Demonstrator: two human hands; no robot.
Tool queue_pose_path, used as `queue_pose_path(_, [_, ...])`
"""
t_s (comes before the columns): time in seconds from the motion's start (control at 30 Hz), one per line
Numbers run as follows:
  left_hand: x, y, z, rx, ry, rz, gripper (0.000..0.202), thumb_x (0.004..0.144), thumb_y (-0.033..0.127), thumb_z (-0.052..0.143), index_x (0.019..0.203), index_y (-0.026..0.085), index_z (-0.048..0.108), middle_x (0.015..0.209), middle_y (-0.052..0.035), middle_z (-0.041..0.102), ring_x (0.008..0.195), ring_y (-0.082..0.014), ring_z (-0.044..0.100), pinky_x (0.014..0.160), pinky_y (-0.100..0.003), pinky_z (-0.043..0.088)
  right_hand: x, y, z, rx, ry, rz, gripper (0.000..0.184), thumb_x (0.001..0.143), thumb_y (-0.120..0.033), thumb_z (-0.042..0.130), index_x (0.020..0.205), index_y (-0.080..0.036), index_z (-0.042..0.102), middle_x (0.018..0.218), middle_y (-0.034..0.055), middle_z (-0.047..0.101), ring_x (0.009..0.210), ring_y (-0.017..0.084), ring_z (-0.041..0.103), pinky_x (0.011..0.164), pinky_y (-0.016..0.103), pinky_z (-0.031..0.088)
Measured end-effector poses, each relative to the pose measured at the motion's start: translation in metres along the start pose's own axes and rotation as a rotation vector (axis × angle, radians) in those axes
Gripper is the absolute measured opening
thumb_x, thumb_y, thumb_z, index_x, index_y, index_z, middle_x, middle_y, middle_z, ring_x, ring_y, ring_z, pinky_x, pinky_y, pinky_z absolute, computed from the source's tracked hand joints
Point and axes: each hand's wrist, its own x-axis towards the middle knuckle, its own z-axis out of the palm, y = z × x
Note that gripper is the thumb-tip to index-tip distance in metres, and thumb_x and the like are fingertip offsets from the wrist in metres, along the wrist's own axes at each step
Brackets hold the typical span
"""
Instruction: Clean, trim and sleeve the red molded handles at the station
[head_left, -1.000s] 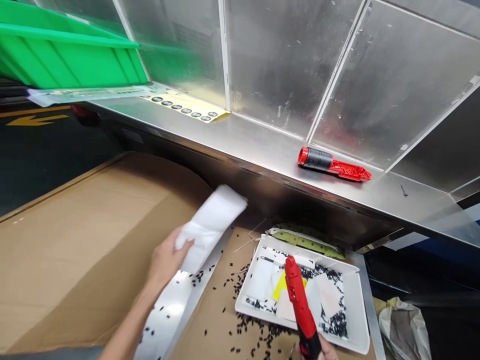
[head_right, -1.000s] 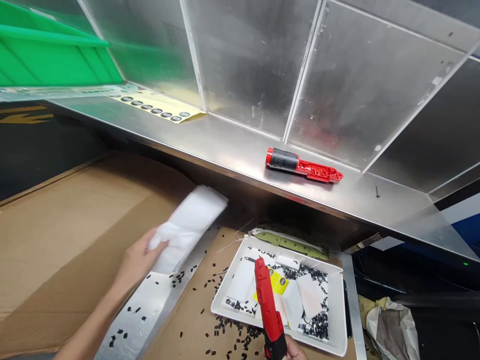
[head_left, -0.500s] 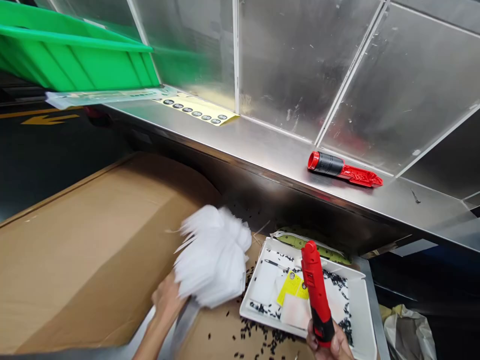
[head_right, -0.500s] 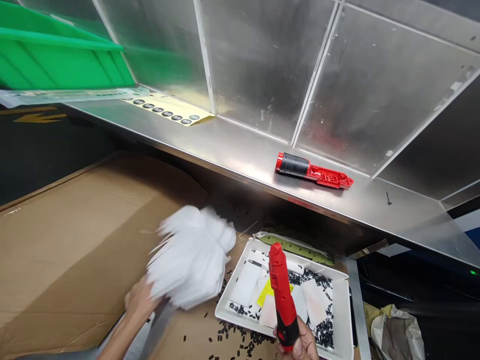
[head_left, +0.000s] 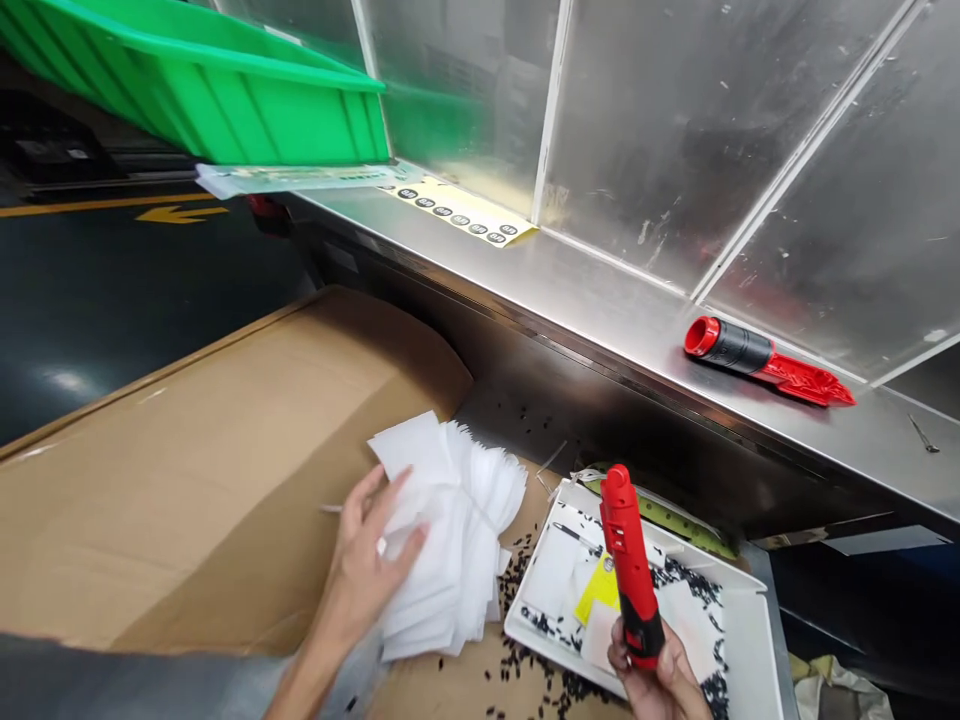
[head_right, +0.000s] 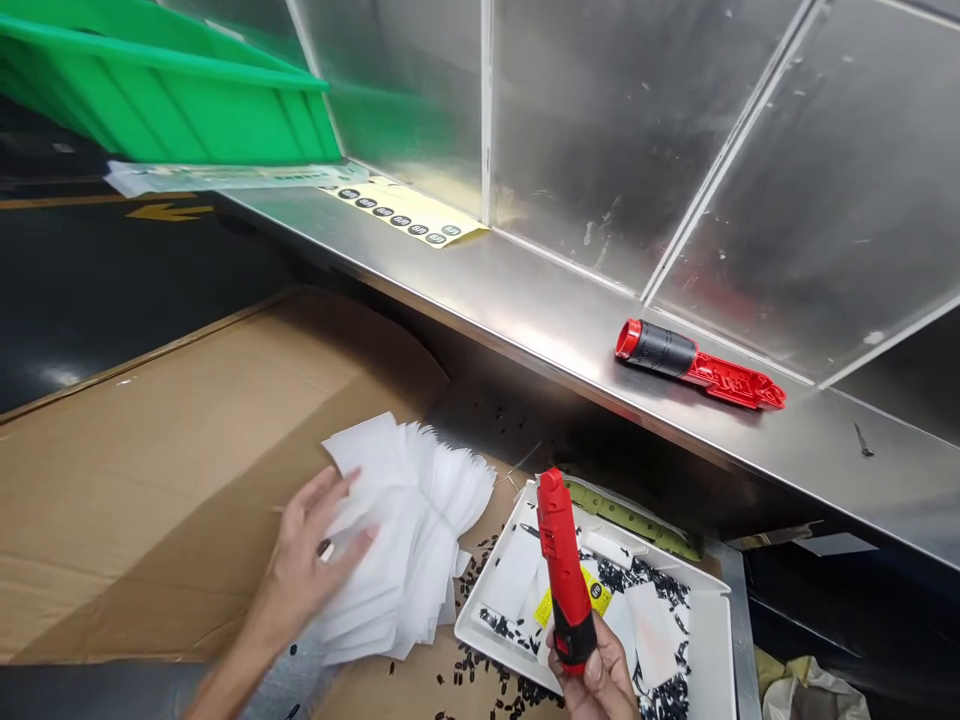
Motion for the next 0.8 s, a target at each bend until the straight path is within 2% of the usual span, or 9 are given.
queue_pose_path(0.1, [-0.041, 0.009, 0.015, 0.051, -0.064, 0.208, 0.037, 0.085, 0.024, 0.050, 0.119, 0.028, 0.064, 0.134, -0.0093, 0.043, 0.127, -0.0341, 0.045, 0.105, -0.057, 0.044, 0.008, -0.006, 0.020, -0.007, -0.057, -0.009, 0.045, 0.057, -0.044, 0.090, 0.092, -0.022, 0.075, 0.089, 0.0070, 0.074, 0.083, 0.019, 0.067, 0.083, 0.034, 0.053])
queue_pose_path(0.23, [-0.081, 0.024, 0.032, 0.084, -0.161, 0.388, 0.049, 0.081, 0.005, 0.044, 0.119, 0.030, 0.063, 0.135, -0.0079, 0.044, 0.124, -0.0302, 0.047, 0.100, -0.050, 0.050, 0.019, -0.005, 0.061, 0.031, -0.259, 0.014, 0.047, 0.063, -0.046, 0.087, 0.101, -0.022, 0.074, 0.093, 0.0061, 0.073, 0.089, 0.019, 0.067, 0.097, 0.040, 0.051])
queue_pose_path(0.33, [-0.092, 0.039, 0.032, 0.160, -0.165, 0.462, 0.057, 0.079, -0.001, 0.045, 0.124, 0.030, 0.060, 0.135, -0.0116, 0.042, 0.124, -0.0318, 0.045, 0.095, -0.053, 0.053, 0.029, 0.003, 0.095, 0.127, -0.366, 0.057, 0.041, 0.065, -0.044, 0.086, 0.098, -0.022, 0.075, 0.095, 0.0041, 0.074, 0.086, 0.018, 0.066, 0.102, 0.048, 0.049])
queue_pose_path(0.43, [-0.094, 0.051, 0.025, 0.240, -0.122, 0.514, 0.056, 0.078, -0.002, 0.047, 0.123, 0.028, 0.061, 0.133, -0.0151, 0.043, 0.126, -0.0354, 0.042, 0.088, -0.058, 0.056, 0.044, 0.008, 0.120, 0.110, -0.422, 0.053, 0.040, 0.063, -0.040, 0.089, 0.095, -0.020, 0.075, 0.092, 0.0037, 0.073, 0.083, 0.016, 0.065, 0.099, 0.042, 0.051])
queue_pose_path(0.53, [-0.096, 0.055, 0.020, 0.284, -0.125, 0.530, 0.052, 0.081, 0.003, 0.051, 0.127, 0.028, 0.058, 0.142, -0.0158, 0.041, 0.132, -0.0384, 0.038, 0.089, -0.060, 0.056, 0.057, 0.008, 0.131, 0.070, -0.419, 0.020, 0.041, 0.062, -0.039, 0.089, 0.094, -0.018, 0.075, 0.088, 0.0044, 0.072, 0.083, 0.016, 0.064, 0.095, 0.039, 0.053])
queue_pose_path(0.6, [-0.100, 0.053, 0.019, 0.291, -0.176, 0.554, 0.050, 0.084, 0.013, 0.055, 0.132, 0.028, 0.053, 0.141, -0.0151, 0.048, 0.128, -0.0364, 0.047, 0.090, -0.059, 0.056, 0.060, 0.007, 0.132, 0.072, -0.429, 0.038, 0.038, 0.063, -0.040, 0.089, 0.092, -0.019, 0.075, 0.085, 0.0035, 0.072, 0.083, 0.017, 0.064, 0.095, 0.044, 0.052])
queue_pose_path(0.63, [-0.101, 0.050, 0.020, 0.246, -0.210, 0.536, 0.049, 0.085, 0.020, 0.059, 0.132, 0.030, 0.053, 0.137, -0.0136, 0.054, 0.124, -0.0354, 0.052, 0.092, -0.059, 0.055, 0.061, 0.008, 0.131, 0.072, -0.436, 0.051, 0.038, 0.063, -0.041, 0.088, 0.091, -0.020, 0.075, 0.083, 0.0032, 0.072, 0.081, 0.017, 0.063, 0.095, 0.046, 0.052])
queue_pose_path(0.7, [-0.104, 0.046, 0.022, 0.067, -0.231, 0.385, 0.041, 0.085, 0.036, 0.062, 0.125, 0.033, 0.054, 0.126, -0.0103, 0.062, 0.116, -0.0340, 0.059, 0.093, -0.057, 0.054, 0.062, 0.007, 0.126, 0.071, -0.444, 0.060, 0.041, 0.061, -0.043, 0.089, 0.092, -0.019, 0.076, 0.082, 0.0031, 0.071, 0.079, 0.016, 0.063, 0.095, 0.047, 0.052])
queue_pose_path(0.8, [-0.102, 0.042, 0.027, -0.162, -0.118, 0.040, 0.037, 0.094, 0.038, 0.047, 0.130, 0.032, 0.038, 0.117, -0.0103, 0.056, 0.105, -0.0257, 0.067, 0.082, -0.043, 0.060, 0.066, 0.003, 0.117, 0.065, -0.404, 0.019, 0.046, 0.061, -0.046, 0.088, 0.097, -0.020, 0.075, 0.084, 0.0024, 0.070, 0.078, 0.015, 0.061, 0.094, 0.041, 0.052])
